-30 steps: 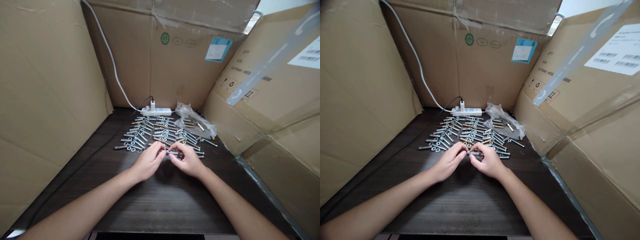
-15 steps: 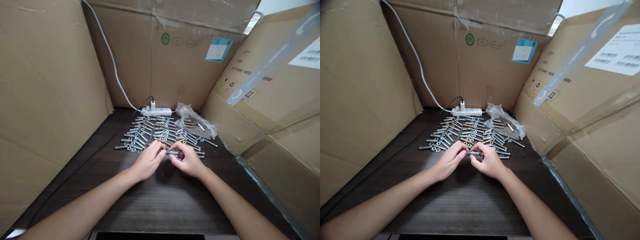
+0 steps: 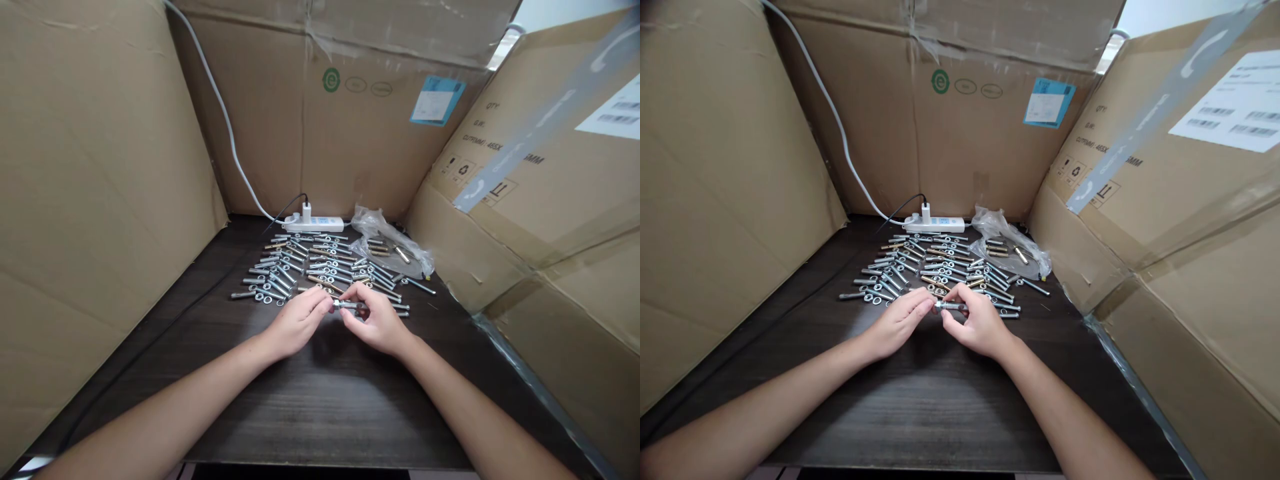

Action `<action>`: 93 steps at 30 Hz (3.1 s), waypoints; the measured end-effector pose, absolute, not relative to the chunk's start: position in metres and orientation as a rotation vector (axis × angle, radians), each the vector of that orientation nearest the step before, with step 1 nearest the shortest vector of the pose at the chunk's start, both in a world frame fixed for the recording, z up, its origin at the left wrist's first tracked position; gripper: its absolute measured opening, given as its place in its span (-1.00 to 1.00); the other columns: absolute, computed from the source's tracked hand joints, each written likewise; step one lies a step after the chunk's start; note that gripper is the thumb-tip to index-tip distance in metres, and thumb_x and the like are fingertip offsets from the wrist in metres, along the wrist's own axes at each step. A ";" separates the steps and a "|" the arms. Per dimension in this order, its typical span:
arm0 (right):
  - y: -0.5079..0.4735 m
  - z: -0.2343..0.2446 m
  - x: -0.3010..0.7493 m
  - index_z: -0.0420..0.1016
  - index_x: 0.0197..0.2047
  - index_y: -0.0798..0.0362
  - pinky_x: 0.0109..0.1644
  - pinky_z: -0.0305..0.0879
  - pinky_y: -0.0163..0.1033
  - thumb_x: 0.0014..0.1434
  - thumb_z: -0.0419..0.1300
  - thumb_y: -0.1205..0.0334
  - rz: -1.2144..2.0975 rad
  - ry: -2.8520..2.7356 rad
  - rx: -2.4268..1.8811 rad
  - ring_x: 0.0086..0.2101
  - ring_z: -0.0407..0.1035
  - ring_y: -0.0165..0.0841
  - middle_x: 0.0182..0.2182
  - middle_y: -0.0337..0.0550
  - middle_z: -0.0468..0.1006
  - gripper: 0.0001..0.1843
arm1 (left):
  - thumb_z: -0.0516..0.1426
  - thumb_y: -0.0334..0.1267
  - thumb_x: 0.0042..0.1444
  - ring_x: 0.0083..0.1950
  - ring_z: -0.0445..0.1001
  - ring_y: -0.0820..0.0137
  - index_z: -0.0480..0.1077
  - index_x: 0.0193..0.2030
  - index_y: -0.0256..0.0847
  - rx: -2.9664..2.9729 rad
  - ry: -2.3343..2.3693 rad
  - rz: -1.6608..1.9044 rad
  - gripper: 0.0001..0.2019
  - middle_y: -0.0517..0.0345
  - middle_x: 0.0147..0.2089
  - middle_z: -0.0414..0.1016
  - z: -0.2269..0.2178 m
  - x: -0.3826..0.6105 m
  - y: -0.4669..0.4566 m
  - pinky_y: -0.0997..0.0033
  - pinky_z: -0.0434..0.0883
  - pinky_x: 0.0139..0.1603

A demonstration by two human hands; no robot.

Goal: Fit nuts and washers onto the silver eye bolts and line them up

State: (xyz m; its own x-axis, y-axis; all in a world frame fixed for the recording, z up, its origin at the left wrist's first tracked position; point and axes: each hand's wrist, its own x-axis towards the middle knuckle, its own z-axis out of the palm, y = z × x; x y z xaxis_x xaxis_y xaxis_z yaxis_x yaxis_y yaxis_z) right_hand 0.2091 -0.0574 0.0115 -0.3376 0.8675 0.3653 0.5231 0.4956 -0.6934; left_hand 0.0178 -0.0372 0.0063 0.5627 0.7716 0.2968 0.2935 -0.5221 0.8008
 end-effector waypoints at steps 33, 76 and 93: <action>-0.058 0.011 0.208 0.33 -0.23 0.05 -0.47 0.13 -0.38 0.09 0.16 0.30 0.582 -2.052 -1.156 -0.55 0.19 -0.49 -0.51 -0.32 0.35 -0.86 | 0.04 -0.47 0.02 -0.23 0.21 0.44 0.15 -0.03 -0.18 2.089 0.875 1.048 -0.65 0.12 -0.13 0.16 0.008 0.017 -0.046 0.42 0.30 -0.15; -0.058 0.017 0.209 0.24 -0.29 0.03 -0.46 0.08 -0.36 0.11 0.09 0.31 0.683 -2.080 -1.189 -0.57 0.16 -0.47 -0.55 -0.34 0.31 -0.93 | 0.02 -0.29 0.18 -0.26 0.27 0.40 0.32 -0.19 -0.19 2.285 0.918 0.839 -0.90 0.15 -0.27 0.27 0.010 0.018 -0.042 0.42 0.26 -0.24; -0.057 0.024 0.203 0.30 -0.12 0.01 -0.37 0.16 -0.35 0.28 0.00 0.22 0.697 -2.168 -1.205 -0.48 0.27 -0.43 -0.37 -0.24 0.44 -0.86 | 0.00 -0.36 0.19 -0.16 0.33 0.35 0.30 -0.08 -0.15 2.333 0.924 0.901 -0.82 0.11 -0.19 0.35 0.014 0.010 -0.039 0.38 0.30 -0.18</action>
